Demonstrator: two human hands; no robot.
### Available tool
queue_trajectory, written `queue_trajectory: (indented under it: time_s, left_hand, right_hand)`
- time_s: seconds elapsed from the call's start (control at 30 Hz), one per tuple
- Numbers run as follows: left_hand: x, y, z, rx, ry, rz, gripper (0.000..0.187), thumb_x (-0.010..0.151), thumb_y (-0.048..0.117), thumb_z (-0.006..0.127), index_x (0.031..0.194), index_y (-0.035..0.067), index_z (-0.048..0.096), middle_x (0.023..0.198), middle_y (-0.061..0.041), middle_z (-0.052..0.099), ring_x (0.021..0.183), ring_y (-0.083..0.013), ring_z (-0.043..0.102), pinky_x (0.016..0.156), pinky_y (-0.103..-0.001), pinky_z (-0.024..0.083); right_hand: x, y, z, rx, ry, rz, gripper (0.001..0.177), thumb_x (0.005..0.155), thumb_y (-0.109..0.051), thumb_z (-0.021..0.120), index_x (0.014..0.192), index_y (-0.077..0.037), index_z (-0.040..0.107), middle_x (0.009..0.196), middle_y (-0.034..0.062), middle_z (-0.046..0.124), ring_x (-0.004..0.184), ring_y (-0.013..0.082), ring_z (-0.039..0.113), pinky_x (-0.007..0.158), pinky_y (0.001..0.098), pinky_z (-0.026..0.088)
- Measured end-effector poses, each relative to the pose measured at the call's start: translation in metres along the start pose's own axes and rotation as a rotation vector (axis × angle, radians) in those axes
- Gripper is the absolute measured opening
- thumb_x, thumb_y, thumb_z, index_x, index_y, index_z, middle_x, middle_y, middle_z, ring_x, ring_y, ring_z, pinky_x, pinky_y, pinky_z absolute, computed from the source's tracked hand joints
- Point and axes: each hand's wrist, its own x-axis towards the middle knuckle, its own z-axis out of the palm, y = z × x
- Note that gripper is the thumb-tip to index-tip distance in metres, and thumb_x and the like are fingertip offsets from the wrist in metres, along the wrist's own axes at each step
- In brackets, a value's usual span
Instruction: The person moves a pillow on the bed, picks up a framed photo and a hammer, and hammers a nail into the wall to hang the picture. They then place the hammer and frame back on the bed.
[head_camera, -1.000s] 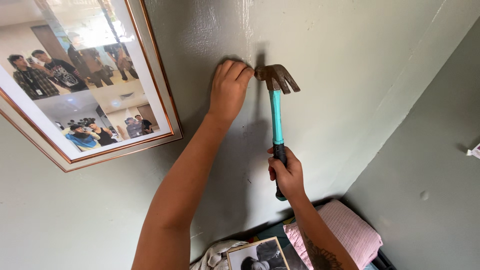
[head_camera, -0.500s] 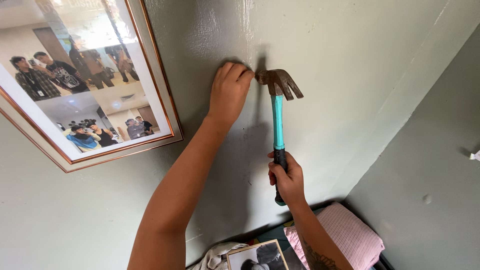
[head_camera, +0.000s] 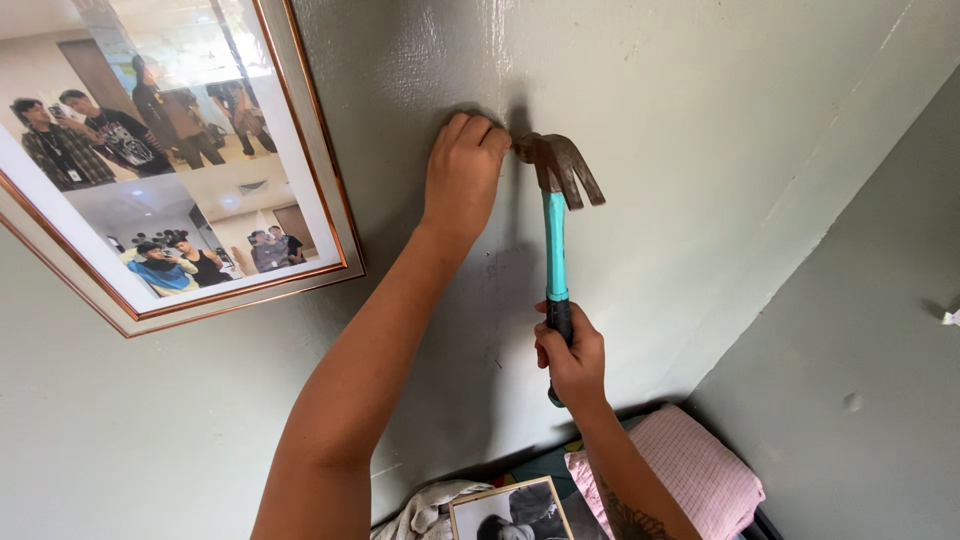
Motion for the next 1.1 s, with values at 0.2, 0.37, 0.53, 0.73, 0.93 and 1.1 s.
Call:
queue_trajectory:
  time_s: [0.2, 0.37, 0.53, 0.73, 0.93, 1.1]
  left_hand:
    - [0.002, 0.001, 0.001, 0.053, -0.001, 0.009, 0.009, 0.086, 0.000, 0.072, 0.094, 0.001, 0.077, 0.095, -0.010, 0.070, 0.094, -0.0247, 0.063, 0.088, -0.038, 0.053]
    - [-0.003, 0.000, -0.002, 0.034, 0.002, 0.051, 0.011, 0.089, 0.002, 0.072, 0.099, 0.001, 0.076, 0.098, -0.008, 0.069, 0.097, -0.0241, 0.062, 0.090, -0.037, 0.053]
    - [-0.002, -0.002, -0.005, 0.044, 0.024, 0.125, 0.012, 0.094, 0.007, 0.072, 0.106, 0.004, 0.074, 0.102, -0.006, 0.066, 0.101, -0.0226, 0.059, 0.094, -0.037, 0.051]
    - [-0.007, -0.008, -0.003, 0.063, 0.009, 0.158, 0.015, 0.094, 0.008, 0.074, 0.108, 0.005, 0.072, 0.103, -0.005, 0.063, 0.102, -0.0224, 0.058, 0.096, -0.037, 0.050]
    - [-0.014, -0.013, -0.002, 0.049, 0.040, 0.199, 0.023, 0.090, 0.003, 0.072, 0.113, 0.004, 0.073, 0.108, -0.005, 0.062, 0.107, -0.0218, 0.058, 0.097, -0.037, 0.049]
    - [-0.016, -0.017, 0.000, 0.017, 0.039, 0.200, 0.022, 0.091, 0.003, 0.073, 0.113, 0.004, 0.073, 0.109, -0.005, 0.061, 0.109, -0.0217, 0.057, 0.097, -0.037, 0.049]
  right_hand:
    - [0.005, 0.003, 0.003, -0.044, 0.004, -0.006, 0.024, 0.090, -0.005, 0.056, 0.111, 0.003, 0.066, 0.063, 0.0024, 0.057, 0.050, 0.0087, 0.052, 0.045, 0.0252, 0.044]
    - [0.004, 0.006, 0.001, -0.018, 0.014, -0.034, 0.022, 0.090, -0.003, 0.056, 0.110, 0.003, 0.064, 0.064, 0.0024, 0.059, 0.049, 0.0096, 0.053, 0.043, 0.0263, 0.043]
    - [-0.002, 0.004, -0.003, 0.089, 0.008, -0.010, 0.022, 0.093, -0.003, 0.054, 0.112, 0.003, 0.064, 0.066, 0.0028, 0.057, 0.052, 0.0091, 0.053, 0.047, 0.0254, 0.045]
    - [-0.005, 0.003, -0.006, 0.040, -0.007, -0.012, 0.022, 0.092, -0.003, 0.055, 0.111, 0.002, 0.064, 0.066, 0.0027, 0.058, 0.051, 0.0089, 0.053, 0.046, 0.0252, 0.044]
    - [-0.005, 0.002, -0.005, 0.046, -0.008, 0.003, 0.023, 0.092, -0.002, 0.055, 0.111, 0.002, 0.065, 0.065, 0.0028, 0.058, 0.050, 0.0089, 0.053, 0.046, 0.0249, 0.045]
    - [-0.002, 0.006, -0.004, 0.013, -0.011, -0.032, 0.023, 0.091, -0.002, 0.055, 0.111, 0.002, 0.065, 0.065, 0.0026, 0.058, 0.050, 0.0088, 0.054, 0.045, 0.0247, 0.045]
